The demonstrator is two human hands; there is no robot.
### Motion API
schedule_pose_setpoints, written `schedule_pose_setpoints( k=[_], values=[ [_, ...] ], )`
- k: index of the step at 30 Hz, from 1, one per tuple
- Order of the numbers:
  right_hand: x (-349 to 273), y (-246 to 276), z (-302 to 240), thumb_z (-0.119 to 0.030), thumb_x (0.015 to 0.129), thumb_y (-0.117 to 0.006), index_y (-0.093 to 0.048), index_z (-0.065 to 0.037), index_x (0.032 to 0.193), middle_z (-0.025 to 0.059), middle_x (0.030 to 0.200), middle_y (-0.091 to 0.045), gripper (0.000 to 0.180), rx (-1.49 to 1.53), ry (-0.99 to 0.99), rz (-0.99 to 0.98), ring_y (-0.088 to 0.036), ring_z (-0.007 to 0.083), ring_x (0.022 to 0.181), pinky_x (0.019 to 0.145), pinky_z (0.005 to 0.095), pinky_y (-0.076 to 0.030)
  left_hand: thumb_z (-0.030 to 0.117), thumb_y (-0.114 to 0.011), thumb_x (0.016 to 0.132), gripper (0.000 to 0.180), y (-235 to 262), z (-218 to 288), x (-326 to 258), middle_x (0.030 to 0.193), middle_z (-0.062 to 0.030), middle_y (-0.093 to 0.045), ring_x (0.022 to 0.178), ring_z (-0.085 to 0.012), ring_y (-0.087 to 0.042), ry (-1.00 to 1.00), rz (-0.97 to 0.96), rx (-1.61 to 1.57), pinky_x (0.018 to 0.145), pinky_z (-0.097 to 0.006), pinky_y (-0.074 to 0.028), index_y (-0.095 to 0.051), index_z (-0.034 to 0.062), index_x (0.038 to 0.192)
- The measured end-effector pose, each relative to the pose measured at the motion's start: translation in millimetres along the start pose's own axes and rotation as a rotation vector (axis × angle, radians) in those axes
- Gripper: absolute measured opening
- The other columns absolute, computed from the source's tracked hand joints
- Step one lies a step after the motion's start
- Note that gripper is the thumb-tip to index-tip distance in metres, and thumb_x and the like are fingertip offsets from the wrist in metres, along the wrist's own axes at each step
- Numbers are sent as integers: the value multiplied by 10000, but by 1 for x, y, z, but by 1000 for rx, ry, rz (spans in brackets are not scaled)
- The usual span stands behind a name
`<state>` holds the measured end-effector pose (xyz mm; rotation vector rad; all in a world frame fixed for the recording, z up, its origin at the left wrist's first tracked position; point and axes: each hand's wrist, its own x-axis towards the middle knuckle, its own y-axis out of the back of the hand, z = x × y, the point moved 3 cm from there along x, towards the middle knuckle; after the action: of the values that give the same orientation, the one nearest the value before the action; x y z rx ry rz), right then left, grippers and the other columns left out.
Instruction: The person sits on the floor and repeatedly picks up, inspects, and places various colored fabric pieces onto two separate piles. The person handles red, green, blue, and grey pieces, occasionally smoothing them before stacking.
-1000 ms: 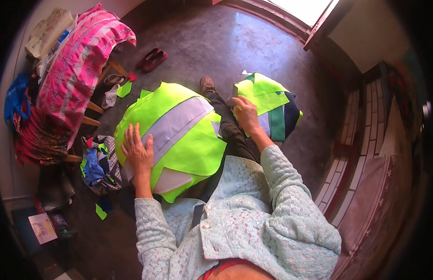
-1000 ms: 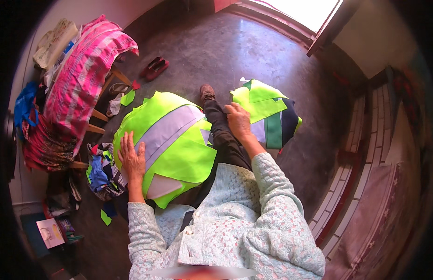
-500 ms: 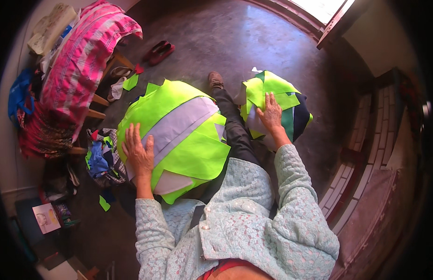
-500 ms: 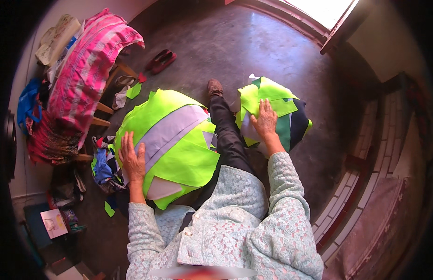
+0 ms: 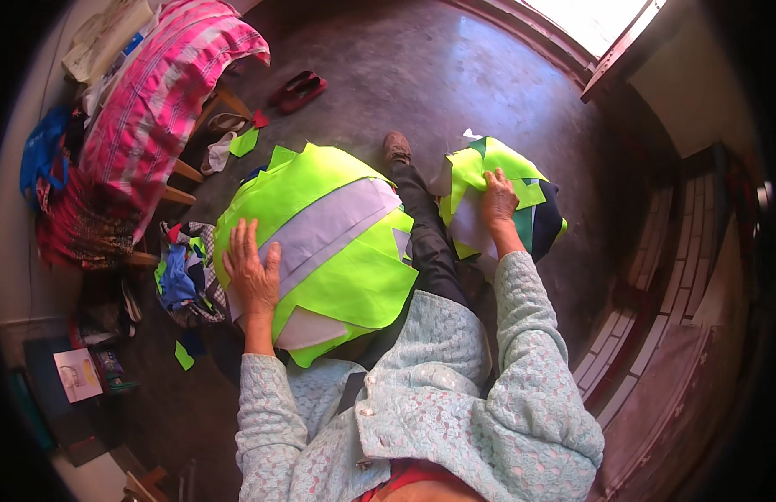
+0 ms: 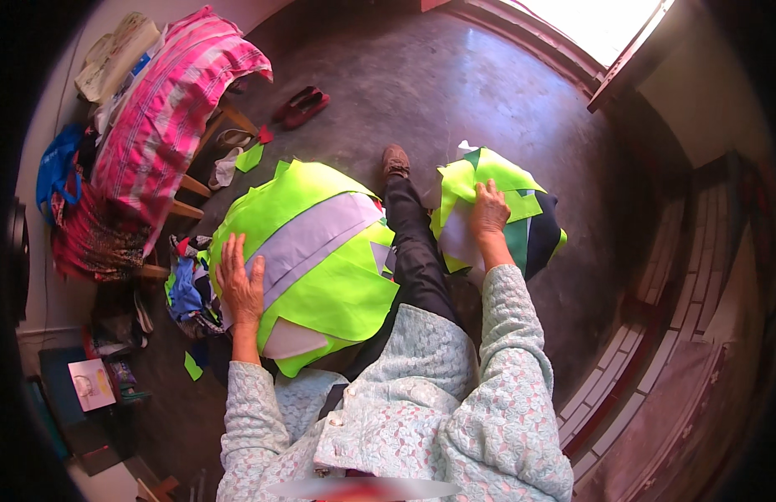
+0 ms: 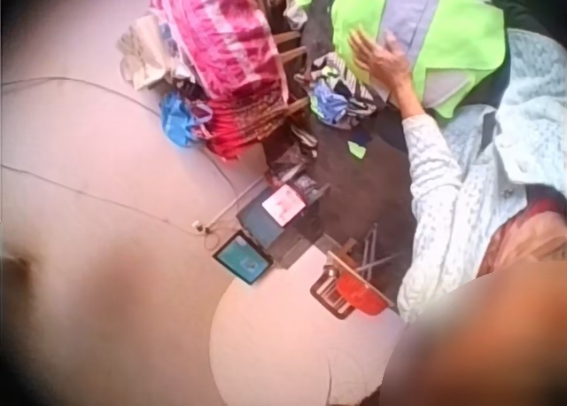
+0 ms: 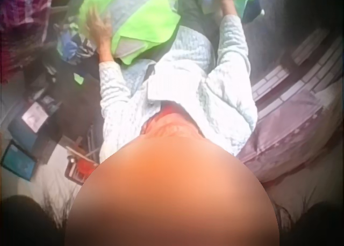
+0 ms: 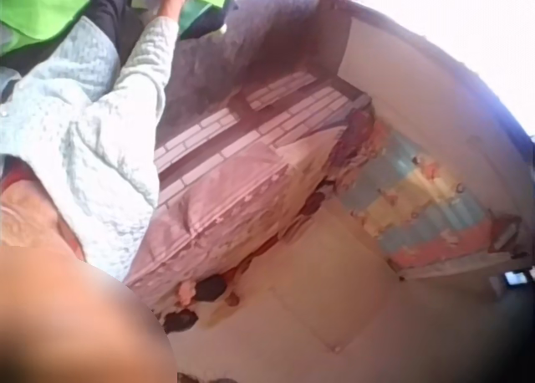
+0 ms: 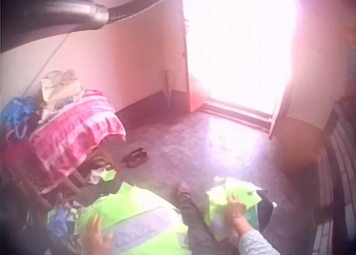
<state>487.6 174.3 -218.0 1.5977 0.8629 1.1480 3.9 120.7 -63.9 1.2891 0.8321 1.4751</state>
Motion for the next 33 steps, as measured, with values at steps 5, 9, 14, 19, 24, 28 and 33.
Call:
schedule_pose_setpoints(
  k=[5, 9, 14, 19, 24, 28, 33],
  values=[
    [7, -4, 31, -209, 850, -637, -673, -148, 1143, 153, 1082, -670, 302, 384, -352, 29, -666, 299, 914, 763, 404, -519, 428, -512, 924, 565, 2, 4, 2, 1471, -113, -400, 1380, -310, -335, -4, 6, -17, 1117, -539, -199, -437, 123, 1393],
    [-1, -6, 65, -213, 923, -650, -640, -65, 1148, -11, 938, -656, 270, 1230, -553, 176, -581, 89, 801, 711, 271, -464, 420, -524, 912, 562, 0, 4, 2, 1469, -106, -402, 1380, -308, -335, 3, 16, -5, 1113, -549, -207, -443, 126, 1385],
    [-14, 42, 89, -166, 932, -624, -636, -35, 1109, 2, 954, -662, 220, 1303, -557, 270, -584, 86, 818, 727, 254, -468, 430, -534, 899, 565, 1, 2, -1, 1459, -100, -413, 1378, -303, -338, 32, 27, -28, 1105, -570, -214, -454, 137, 1375],
    [-31, 107, 73, -161, 929, -601, -621, -27, 1071, 51, 961, -661, 196, 1349, -662, 180, -630, 157, 795, 702, 303, -501, 451, -538, 890, 561, -1, 3, 0, 1445, -102, -426, 1369, -299, -350, 30, 69, -17, 1097, -584, -222, -485, 132, 1349],
    [-24, 149, 13, -141, 922, -599, -599, 4, 1073, 76, 991, -654, 210, 1638, -548, 38, -644, 186, 872, 740, 318, -518, 482, -530, 899, 568, 2, 5, -1, 1440, -98, -437, 1357, -300, -366, 48, 93, -56, 1094, -576, -225, -487, 145, 1354],
    [-5, 218, -68, -125, 928, -604, -616, 3, 1056, 71, 993, -663, 182, 1514, -146, 189, -636, 159, 867, 737, 300, -511, 484, -539, 889, 591, 1, 4, -2, 1440, -113, -431, 1366, -307, -350, 57, 96, -102, 1107, -588, -207, -478, 129, 1357],
    [-25, 284, -194, -77, 914, -599, -646, 9, 1088, 61, 989, -702, 200, 1219, 223, 270, -639, 135, 853, 731, 290, -499, 472, -467, 945, 542, 0, 1, -4, 1450, -101, -423, 1357, -303, -368, 63, 101, -149, 1122, -571, -179, -485, 121, 1357]
  ],
)
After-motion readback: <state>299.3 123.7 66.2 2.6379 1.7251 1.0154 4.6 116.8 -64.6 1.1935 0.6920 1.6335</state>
